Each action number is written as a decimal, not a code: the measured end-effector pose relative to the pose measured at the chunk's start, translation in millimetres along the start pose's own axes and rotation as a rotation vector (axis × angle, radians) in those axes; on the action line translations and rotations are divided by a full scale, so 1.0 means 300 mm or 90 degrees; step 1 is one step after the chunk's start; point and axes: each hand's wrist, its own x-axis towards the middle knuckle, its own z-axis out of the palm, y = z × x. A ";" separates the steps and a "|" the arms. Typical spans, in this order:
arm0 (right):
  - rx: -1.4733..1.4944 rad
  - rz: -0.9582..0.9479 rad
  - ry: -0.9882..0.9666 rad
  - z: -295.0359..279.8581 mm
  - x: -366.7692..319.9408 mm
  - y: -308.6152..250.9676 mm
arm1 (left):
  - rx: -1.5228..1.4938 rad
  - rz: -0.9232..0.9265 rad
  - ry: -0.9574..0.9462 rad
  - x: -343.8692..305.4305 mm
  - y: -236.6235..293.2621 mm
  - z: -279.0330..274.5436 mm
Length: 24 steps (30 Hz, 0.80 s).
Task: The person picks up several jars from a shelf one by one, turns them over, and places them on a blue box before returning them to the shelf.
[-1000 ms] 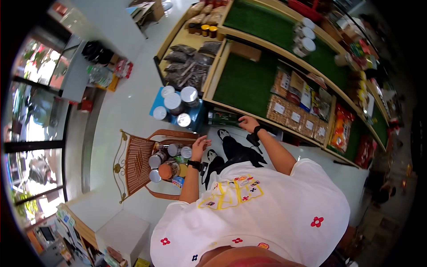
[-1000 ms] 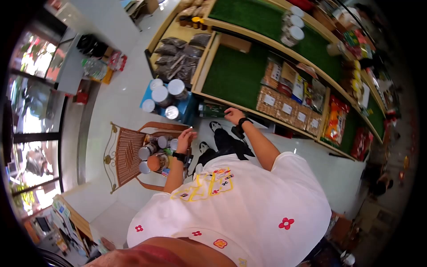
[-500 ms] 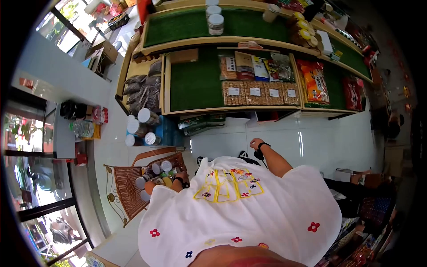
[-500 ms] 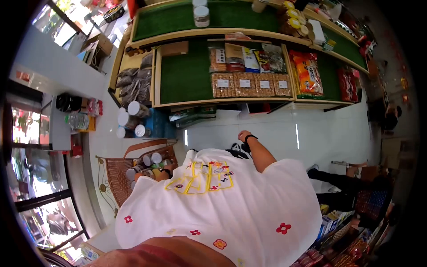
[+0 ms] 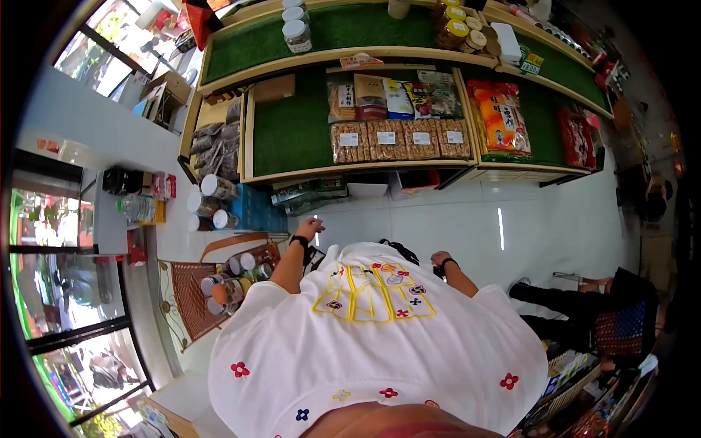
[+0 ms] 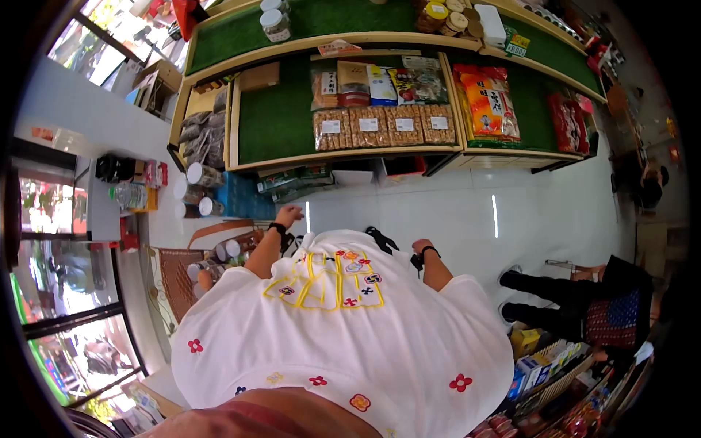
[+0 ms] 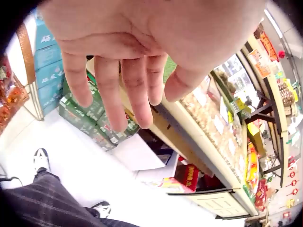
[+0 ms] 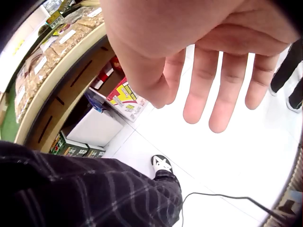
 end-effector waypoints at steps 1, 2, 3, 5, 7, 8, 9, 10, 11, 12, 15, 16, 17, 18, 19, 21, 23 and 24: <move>0.210 0.088 0.031 -0.065 -0.095 -0.099 | 0.043 -0.004 -0.020 -0.042 0.084 0.014; 0.202 0.059 0.037 -0.083 -0.073 -0.132 | 0.038 -0.004 -0.013 -0.076 0.127 0.029; 0.196 0.029 0.043 -0.098 -0.032 -0.140 | 0.124 0.000 -0.053 -0.102 0.164 0.035; 0.249 0.006 0.040 -0.136 0.009 -0.187 | 0.269 0.023 -0.091 -0.117 0.135 0.027; 0.257 -0.016 0.040 -0.153 0.036 -0.225 | 0.346 -0.082 -0.138 -0.150 0.058 0.013; 0.234 -0.022 0.043 -0.168 0.043 -0.237 | 0.343 -0.092 -0.135 -0.185 0.034 0.021; 0.214 -0.031 0.050 -0.192 0.045 -0.266 | 0.417 -0.143 -0.214 -0.235 0.066 0.035; 0.216 -0.034 0.046 -0.197 0.073 -0.271 | 0.491 -0.194 -0.293 -0.284 0.104 0.050; 0.262 -0.047 0.048 -0.194 0.106 -0.260 | 0.482 -0.213 -0.286 -0.342 0.127 0.081; 0.309 -0.060 0.048 -0.181 0.129 -0.267 | 0.480 -0.211 -0.297 -0.368 0.108 0.104; 0.302 -0.021 0.064 -0.155 0.112 -0.301 | 0.433 0.159 -0.161 -0.400 -0.131 0.149; 0.267 0.001 0.055 -0.127 0.126 -0.298 | 0.372 -0.015 -0.276 -0.368 -0.111 0.141; 0.267 -0.002 0.050 -0.095 0.137 -0.296 | 0.373 -0.019 -0.273 -0.358 -0.096 0.115; 0.268 0.004 0.017 -0.039 0.178 -0.268 | 0.320 0.012 -0.297 -0.352 -0.078 0.100; 0.268 0.014 -0.014 -0.004 0.204 -0.235 | 0.263 0.045 -0.325 -0.348 -0.053 0.103; 0.297 0.001 0.013 0.002 0.193 -0.202 | 0.219 -0.089 -0.309 -0.435 0.160 0.133; 0.376 0.018 0.026 -0.092 0.064 -0.230 | 0.242 -0.019 -0.403 -0.404 0.094 0.134; 0.373 0.023 0.029 -0.118 0.036 -0.209 | 0.209 0.004 -0.403 -0.385 0.064 0.146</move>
